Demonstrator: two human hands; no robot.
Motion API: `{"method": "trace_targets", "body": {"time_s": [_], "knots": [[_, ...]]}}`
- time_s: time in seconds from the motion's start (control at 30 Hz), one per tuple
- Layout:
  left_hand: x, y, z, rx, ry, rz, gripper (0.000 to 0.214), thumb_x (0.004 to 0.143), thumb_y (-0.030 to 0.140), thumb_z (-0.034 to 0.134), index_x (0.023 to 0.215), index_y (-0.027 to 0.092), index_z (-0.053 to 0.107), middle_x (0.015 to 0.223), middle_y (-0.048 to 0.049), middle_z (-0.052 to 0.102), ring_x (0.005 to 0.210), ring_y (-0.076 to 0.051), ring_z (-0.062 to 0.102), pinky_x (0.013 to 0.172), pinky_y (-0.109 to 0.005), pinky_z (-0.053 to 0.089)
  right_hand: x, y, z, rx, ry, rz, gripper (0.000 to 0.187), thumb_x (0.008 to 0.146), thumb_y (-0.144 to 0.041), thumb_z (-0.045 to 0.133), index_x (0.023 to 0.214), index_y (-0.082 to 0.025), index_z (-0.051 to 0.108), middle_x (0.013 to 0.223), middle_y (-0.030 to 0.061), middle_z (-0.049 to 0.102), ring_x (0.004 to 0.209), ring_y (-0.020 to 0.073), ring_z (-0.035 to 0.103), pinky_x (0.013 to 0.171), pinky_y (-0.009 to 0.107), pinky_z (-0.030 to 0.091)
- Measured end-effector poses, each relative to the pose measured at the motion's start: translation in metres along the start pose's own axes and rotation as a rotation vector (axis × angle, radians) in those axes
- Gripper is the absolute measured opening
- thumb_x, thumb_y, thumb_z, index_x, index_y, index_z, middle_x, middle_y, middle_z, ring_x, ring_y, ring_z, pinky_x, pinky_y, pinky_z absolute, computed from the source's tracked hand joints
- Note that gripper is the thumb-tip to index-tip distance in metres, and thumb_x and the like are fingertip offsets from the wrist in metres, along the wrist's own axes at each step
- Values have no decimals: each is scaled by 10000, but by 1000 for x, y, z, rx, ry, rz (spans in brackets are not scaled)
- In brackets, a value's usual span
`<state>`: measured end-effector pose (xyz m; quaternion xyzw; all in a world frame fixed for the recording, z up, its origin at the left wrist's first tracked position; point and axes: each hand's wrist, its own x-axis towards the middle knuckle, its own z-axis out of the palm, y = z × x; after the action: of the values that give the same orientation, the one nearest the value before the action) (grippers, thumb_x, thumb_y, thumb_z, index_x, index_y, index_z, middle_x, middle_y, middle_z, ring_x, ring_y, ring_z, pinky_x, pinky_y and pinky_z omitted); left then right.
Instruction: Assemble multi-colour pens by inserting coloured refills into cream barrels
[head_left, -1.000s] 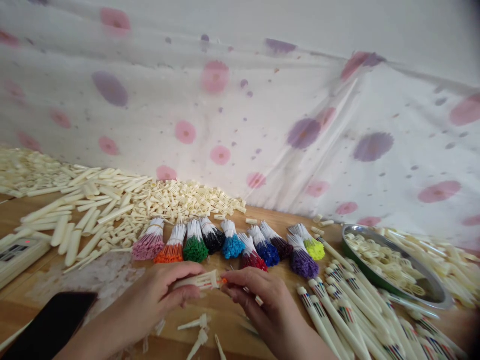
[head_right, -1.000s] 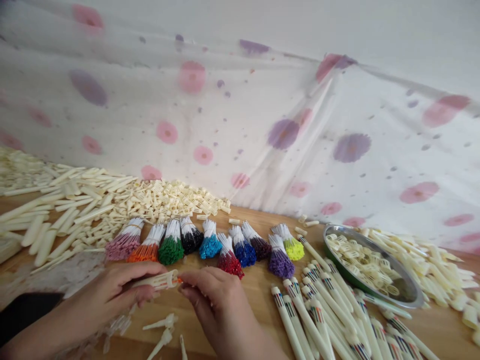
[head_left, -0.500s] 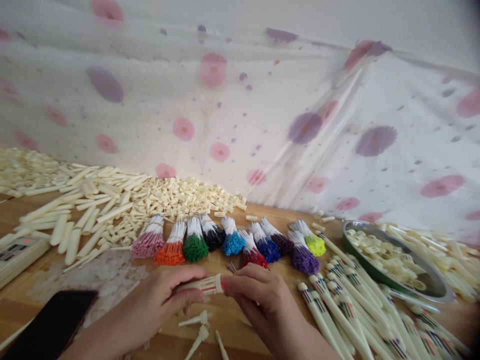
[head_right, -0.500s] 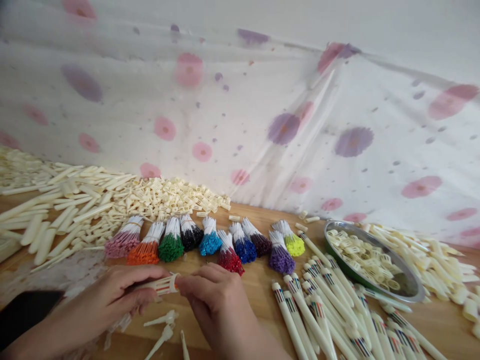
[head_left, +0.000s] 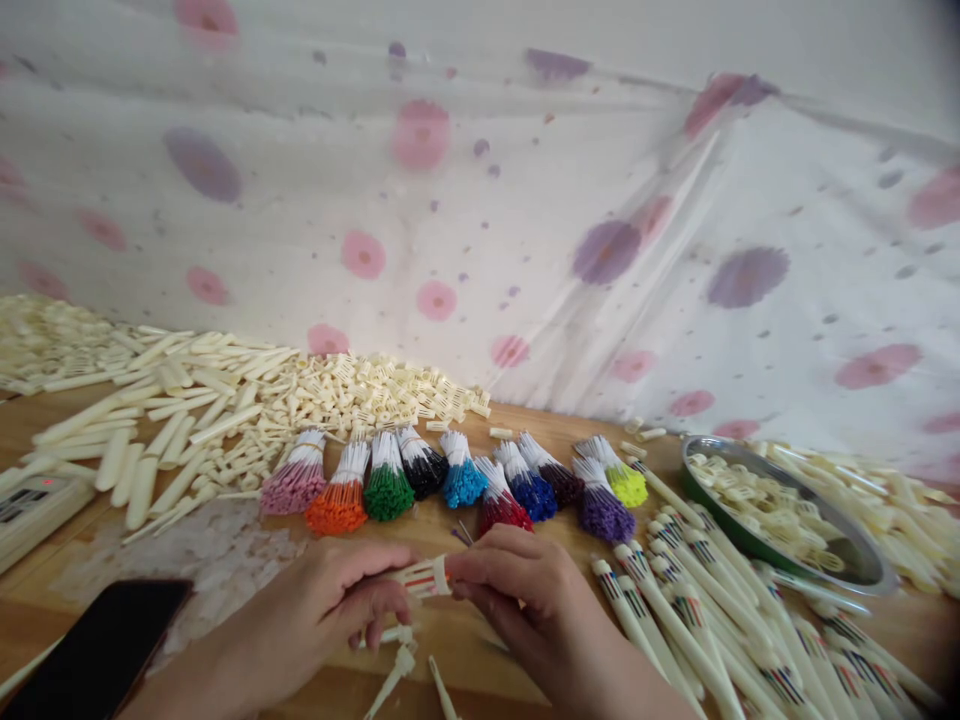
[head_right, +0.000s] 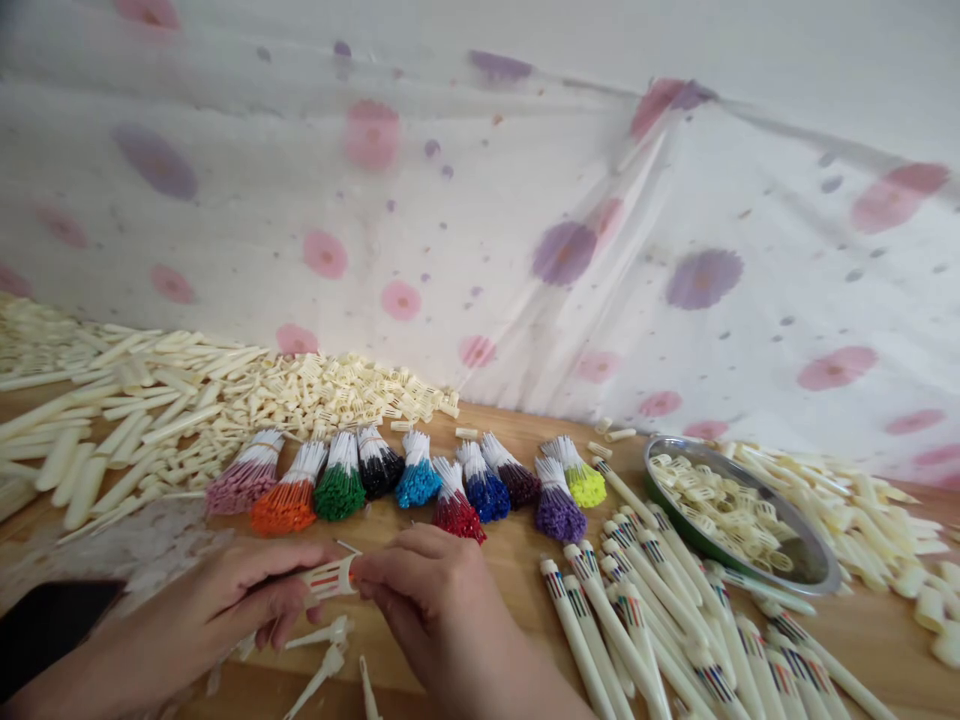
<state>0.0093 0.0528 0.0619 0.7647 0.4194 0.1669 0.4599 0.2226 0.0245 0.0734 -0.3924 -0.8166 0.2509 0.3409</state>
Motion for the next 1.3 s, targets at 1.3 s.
{"method": "trace_targets", "body": {"time_s": [1.3], "knots": [[-6, 9, 8, 136, 100, 68, 221, 857, 358, 502, 961, 280, 681, 864, 9, 728, 739, -156, 641, 641, -211, 450, 0, 5, -4, 642, -187, 376, 182, 826, -238, 570, 775, -156, 723, 618, -13, 598, 570, 75, 495, 579, 192, 397]]}}
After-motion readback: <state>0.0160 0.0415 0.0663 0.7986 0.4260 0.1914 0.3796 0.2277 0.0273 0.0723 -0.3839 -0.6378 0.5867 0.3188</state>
